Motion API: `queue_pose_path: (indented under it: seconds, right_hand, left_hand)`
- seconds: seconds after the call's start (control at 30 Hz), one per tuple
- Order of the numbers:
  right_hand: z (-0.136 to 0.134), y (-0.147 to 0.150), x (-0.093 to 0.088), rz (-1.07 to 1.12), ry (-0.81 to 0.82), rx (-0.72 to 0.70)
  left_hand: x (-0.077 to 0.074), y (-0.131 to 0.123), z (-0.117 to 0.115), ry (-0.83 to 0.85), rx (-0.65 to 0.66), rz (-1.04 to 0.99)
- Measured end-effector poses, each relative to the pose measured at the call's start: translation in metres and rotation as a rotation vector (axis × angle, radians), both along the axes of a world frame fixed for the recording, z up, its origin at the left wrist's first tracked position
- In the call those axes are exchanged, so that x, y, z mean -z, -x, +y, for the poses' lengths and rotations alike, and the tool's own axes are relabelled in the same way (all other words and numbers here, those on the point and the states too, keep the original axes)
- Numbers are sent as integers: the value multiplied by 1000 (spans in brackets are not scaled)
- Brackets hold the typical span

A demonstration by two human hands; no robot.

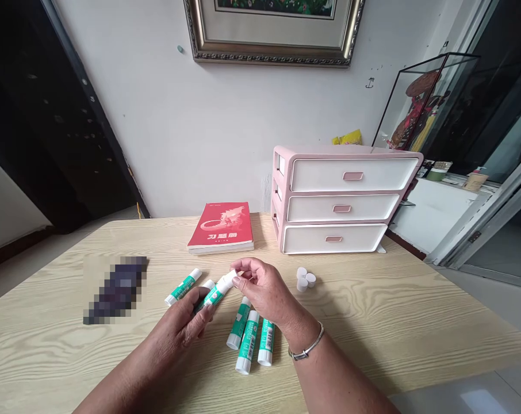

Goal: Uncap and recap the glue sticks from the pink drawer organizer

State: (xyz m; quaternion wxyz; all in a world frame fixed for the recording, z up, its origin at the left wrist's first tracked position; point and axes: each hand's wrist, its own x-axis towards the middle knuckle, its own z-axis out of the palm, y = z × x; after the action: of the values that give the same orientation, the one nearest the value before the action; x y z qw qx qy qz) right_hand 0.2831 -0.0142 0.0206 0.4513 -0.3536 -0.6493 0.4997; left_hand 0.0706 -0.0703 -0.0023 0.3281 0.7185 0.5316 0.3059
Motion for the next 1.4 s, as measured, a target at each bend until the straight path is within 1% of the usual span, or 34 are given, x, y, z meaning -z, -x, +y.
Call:
queue_pose_path:
  seconds: [0.17, 0.27, 0.37, 0.5, 0.57, 0.67, 0.8, 0.87, 0.97, 1.03, 1.1, 1.23, 1.33, 1.4]
  right_hand:
    - [-2, 2, 0, 50, 25, -38]
    - [-6, 6, -1, 61, 5, -50]
    - [-10, 11, -2, 41, -12, -60]
    - [-14, 19, 1, 54, 18, -85]
    - [-16, 22, 4, 63, 11, -96]
    - [-20, 26, 7, 33, -31, -109]
    - [-23, 27, 10, 2, -109, -130]
    - [-20, 23, 11, 35, -103, -88]
    - [-12, 14, 9, 81, -62, 61]
    - [-7, 8, 5, 103, -51, 167]
    - [-4, 3, 1, 122, -55, 237]
    - [-5, 2, -6, 139, -64, 277]
    - [-7, 4, -7, 119, -77, 271]
    - [-8, 6, -6, 108, -83, 265]
  left_hand:
    - [-6, 0, 0, -19, 21, -4]
    - [-9, 0, -1, -24, 42, -2]
    - [-8, 1, -2, 5, 50, -27]
    - [-6, 0, -3, 19, 56, -79]
    - [-9, -1, -4, 49, 66, -114]
    - [-18, -4, -6, 131, 60, -192]
    - [-26, -5, -7, 199, 3, -304]
    - [-26, -2, -6, 202, -59, -278]
    - [-27, 2, -4, 176, -191, -228]
    - [-30, 5, -4, 162, -276, -240]
    - [-33, 7, -5, 156, -331, -273]
    - [-35, 13, -6, 87, -348, -329]
    - [-31, 18, -6, 23, -334, -352]
    - [-27, 19, -7, 9, -323, -363]
